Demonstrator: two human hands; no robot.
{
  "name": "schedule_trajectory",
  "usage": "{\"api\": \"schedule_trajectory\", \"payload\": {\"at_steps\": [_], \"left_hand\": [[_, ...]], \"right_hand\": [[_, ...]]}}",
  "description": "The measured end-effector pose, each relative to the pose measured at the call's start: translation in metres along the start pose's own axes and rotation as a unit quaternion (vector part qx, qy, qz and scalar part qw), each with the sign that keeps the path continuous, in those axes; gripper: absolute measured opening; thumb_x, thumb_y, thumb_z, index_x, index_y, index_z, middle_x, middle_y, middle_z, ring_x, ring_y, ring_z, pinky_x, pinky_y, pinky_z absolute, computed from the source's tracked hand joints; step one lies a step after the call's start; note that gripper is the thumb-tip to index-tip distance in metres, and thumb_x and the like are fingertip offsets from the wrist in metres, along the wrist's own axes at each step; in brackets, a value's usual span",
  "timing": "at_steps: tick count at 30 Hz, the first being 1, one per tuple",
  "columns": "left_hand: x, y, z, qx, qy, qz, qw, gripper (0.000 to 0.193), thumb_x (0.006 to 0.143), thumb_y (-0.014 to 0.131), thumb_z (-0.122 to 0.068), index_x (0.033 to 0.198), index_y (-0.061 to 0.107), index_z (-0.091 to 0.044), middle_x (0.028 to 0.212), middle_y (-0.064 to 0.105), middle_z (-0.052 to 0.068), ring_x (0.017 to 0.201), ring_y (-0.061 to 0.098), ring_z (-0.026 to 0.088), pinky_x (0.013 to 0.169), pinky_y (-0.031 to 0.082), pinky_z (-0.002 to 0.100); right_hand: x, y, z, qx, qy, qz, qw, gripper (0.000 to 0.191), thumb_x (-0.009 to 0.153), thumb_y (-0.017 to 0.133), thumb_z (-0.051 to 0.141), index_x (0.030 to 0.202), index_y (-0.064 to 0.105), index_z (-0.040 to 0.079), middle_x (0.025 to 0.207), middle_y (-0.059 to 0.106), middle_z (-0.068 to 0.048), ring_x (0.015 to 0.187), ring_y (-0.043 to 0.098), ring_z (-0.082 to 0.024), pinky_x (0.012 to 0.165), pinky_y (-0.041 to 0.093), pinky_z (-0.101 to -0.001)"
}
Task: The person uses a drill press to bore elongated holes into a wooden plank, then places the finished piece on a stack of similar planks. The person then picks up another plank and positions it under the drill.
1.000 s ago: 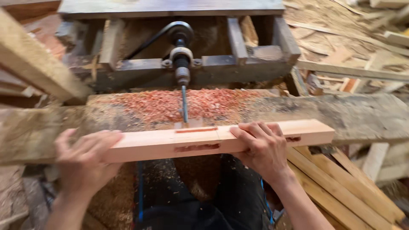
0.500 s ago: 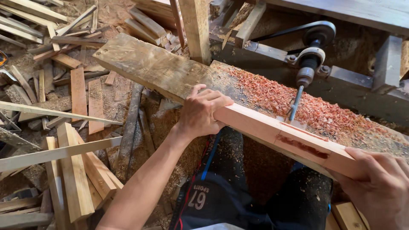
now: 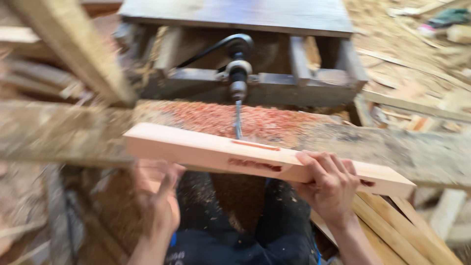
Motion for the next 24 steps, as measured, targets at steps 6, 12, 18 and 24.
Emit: {"api": "schedule_trajectory", "payload": {"at_steps": [6,12,18,24], "left_hand": [[-0.027,0.052,0.055,-0.107,-0.076,0.088,0.987,0.075,0.087,0.083,-0.024,0.147,0.043,-0.003,0.134,0.058,0.009,0.126,0.059,0.021,0.108,0.048,0.040],[-0.011,0.075,0.063,-0.161,-0.089,0.067,0.981,0.074,0.086,0.085,-0.033,0.143,0.047,-0.005,0.131,0.061,0.005,0.125,0.059,0.021,0.109,0.048,0.042],[-0.013,0.091,0.065,-0.172,-0.167,0.018,0.971,0.082,0.083,0.072,-0.062,0.144,0.048,-0.013,0.131,0.065,0.006,0.122,0.062,0.019,0.091,0.055,0.042],[-0.040,0.105,0.049,-0.114,-0.168,0.025,0.979,0.068,0.085,0.077,-0.041,0.139,0.049,-0.012,0.128,0.063,0.000,0.122,0.061,0.016,0.105,0.050,0.038]], "right_hand": [[-0.005,-0.042,0.013,0.012,-0.059,-0.097,0.993,0.050,0.067,0.085,0.028,0.112,0.072,0.013,0.109,0.073,-0.004,0.096,0.070,-0.022,0.086,0.044,-0.0400],[-0.011,-0.059,-0.001,-0.021,-0.017,-0.105,0.994,0.042,0.069,0.088,0.033,0.104,0.074,0.015,0.107,0.073,0.000,0.096,0.070,-0.018,0.090,0.043,-0.0409],[-0.022,-0.071,-0.041,-0.016,0.095,-0.065,0.993,0.063,0.058,0.092,0.068,0.078,0.068,0.013,0.071,0.070,-0.003,0.066,0.068,-0.018,0.069,0.049,-0.0380],[-0.048,-0.036,-0.083,0.089,0.322,0.318,0.887,0.063,0.056,0.084,0.071,0.082,0.073,0.014,0.069,0.075,-0.006,0.064,0.074,-0.020,0.068,0.059,-0.0351]]}}
Point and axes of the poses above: each hand's wrist, its own x-axis towards the middle knuckle, its own y-axis out of the palm, z = x × y, the point moved 8 cm from there along x, towards the middle knuckle
